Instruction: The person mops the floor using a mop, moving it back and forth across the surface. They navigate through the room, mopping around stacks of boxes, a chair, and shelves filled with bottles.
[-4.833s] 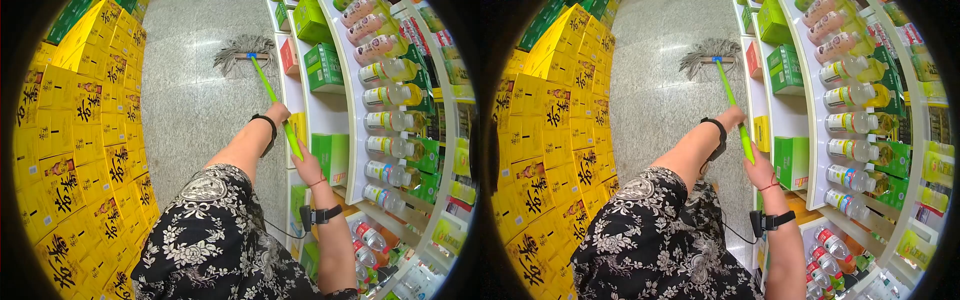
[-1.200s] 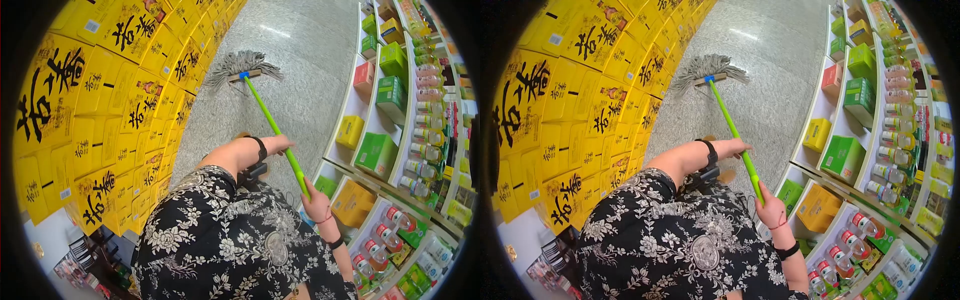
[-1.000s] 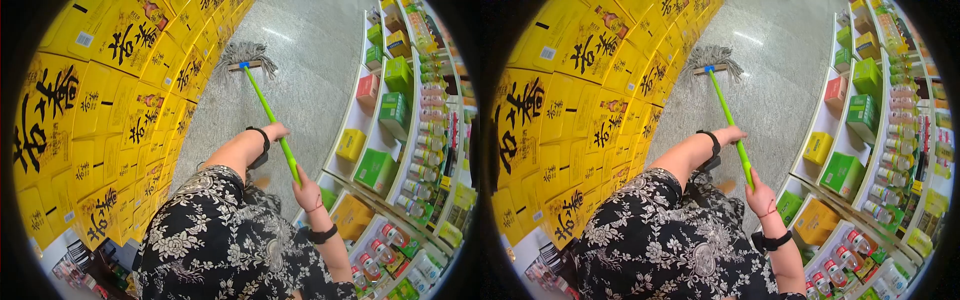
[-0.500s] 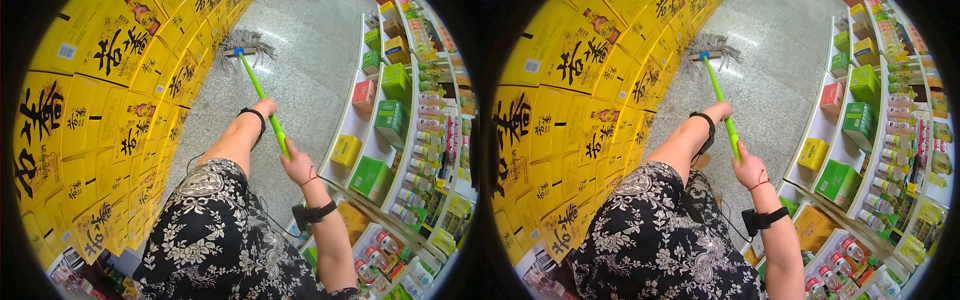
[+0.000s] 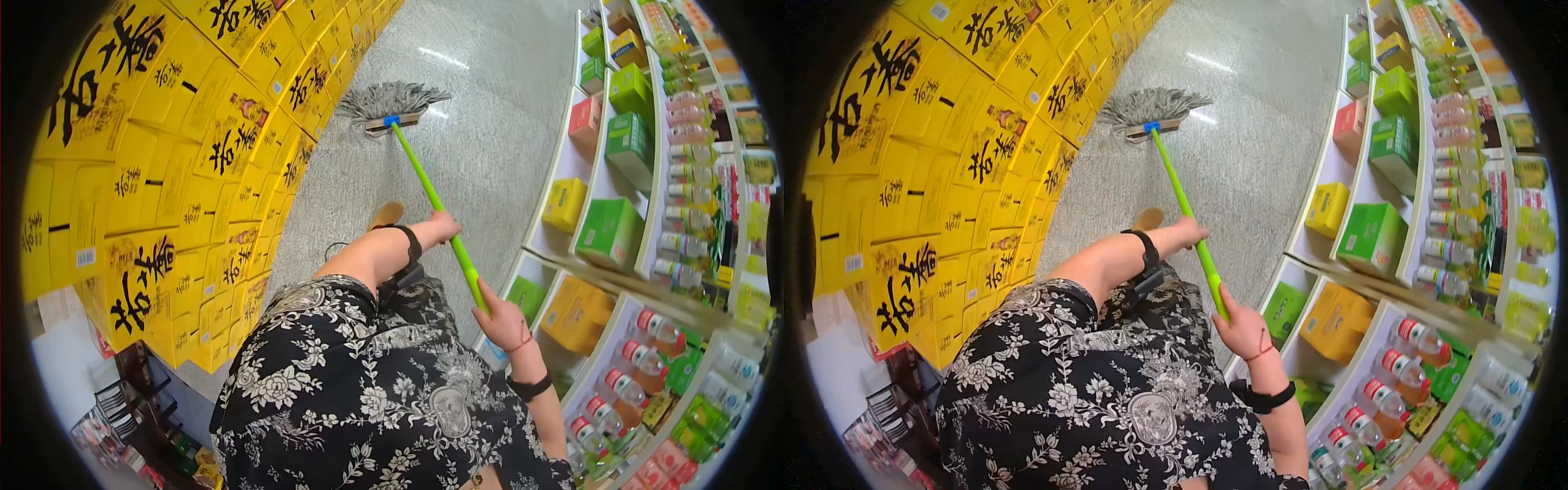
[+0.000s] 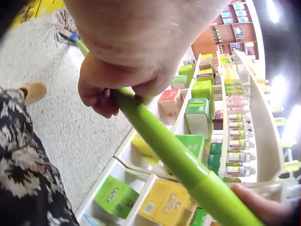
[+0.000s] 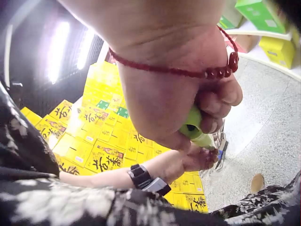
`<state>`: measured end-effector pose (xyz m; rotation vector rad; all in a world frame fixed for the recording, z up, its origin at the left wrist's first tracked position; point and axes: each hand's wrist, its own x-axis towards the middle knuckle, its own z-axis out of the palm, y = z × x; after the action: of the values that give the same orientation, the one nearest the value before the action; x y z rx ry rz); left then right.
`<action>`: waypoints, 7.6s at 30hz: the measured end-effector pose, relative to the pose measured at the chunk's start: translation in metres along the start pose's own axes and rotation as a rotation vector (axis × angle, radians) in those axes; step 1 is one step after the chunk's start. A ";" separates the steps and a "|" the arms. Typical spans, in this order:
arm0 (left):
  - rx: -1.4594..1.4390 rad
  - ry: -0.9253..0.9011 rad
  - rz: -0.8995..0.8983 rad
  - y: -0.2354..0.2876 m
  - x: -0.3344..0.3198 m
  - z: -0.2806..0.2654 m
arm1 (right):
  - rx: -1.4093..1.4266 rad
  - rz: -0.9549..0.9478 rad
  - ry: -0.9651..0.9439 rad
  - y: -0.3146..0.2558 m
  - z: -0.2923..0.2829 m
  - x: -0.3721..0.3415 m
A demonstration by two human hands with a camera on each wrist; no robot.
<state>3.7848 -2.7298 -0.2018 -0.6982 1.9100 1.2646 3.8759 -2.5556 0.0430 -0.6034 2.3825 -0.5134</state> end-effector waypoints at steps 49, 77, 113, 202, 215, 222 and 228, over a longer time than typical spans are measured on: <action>0.369 0.014 0.143 -0.106 -0.020 -0.102 | -0.044 0.135 0.035 -0.131 0.113 0.023; 0.486 -0.551 0.138 -0.267 -0.327 0.202 | 0.264 0.406 0.156 -0.114 0.283 -0.415; 0.515 -0.325 0.172 -0.120 -0.130 0.125 | 0.235 0.277 0.372 -0.036 0.213 -0.194; 0.741 -1.085 0.011 -0.406 -0.512 0.458 | 0.534 0.700 0.156 -0.095 0.493 -0.754; 0.646 -0.933 -0.001 -0.369 -0.463 0.470 | 0.457 0.588 0.304 -0.051 0.468 -0.692; 0.399 -0.348 0.240 -0.270 -0.338 0.463 | 0.394 0.483 0.372 0.056 0.410 -0.547; 0.156 -0.134 0.267 -0.178 -0.254 0.461 | 0.394 0.514 0.341 0.130 0.324 -0.445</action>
<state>4.1957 -2.3563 -0.2064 -0.2770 2.0109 1.2693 4.3613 -2.2795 -0.0484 0.2893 2.5121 -0.8669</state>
